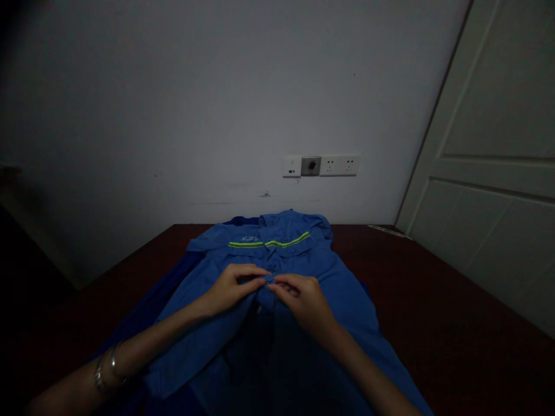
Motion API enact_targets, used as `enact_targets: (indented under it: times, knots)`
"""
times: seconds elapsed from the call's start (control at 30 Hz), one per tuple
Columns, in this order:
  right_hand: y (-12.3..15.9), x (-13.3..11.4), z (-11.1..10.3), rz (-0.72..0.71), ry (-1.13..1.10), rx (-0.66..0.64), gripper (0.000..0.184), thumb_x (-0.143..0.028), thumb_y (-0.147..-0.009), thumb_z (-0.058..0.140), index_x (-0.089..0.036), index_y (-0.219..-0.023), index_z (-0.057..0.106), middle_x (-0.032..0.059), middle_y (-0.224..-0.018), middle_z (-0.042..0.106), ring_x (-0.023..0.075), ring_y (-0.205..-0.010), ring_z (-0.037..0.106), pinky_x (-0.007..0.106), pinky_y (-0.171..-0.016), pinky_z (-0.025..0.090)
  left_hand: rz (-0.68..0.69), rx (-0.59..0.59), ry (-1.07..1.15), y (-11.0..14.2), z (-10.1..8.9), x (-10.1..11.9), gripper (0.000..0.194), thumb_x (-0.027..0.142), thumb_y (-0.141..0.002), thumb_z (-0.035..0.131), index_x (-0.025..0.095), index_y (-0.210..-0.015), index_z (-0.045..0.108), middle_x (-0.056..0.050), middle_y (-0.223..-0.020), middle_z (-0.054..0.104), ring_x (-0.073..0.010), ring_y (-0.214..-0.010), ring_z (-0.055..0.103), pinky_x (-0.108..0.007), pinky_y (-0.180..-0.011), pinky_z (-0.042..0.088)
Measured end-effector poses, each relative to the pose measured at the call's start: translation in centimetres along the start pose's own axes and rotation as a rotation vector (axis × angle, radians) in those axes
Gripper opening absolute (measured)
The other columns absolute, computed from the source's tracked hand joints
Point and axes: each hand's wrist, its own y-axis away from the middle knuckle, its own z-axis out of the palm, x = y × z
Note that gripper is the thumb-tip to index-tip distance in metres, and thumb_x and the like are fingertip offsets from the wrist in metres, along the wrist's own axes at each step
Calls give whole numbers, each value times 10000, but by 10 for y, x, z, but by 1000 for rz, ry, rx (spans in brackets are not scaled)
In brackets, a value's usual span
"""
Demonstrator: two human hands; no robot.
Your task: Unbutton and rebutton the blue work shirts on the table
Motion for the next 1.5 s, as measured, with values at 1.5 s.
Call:
enact_targets:
  times: [1.5]
  knots:
    - [78,26,26,-521,860,-126,116,-244,-702,594,-198,-804,565,41,-873,583,197,-831,489,339,-724,379,-184,396,163,-16,-7,-39,278,307,-709,581,135,-907,671,-72,-889,671,-194,-819,606,-297,-755,464]
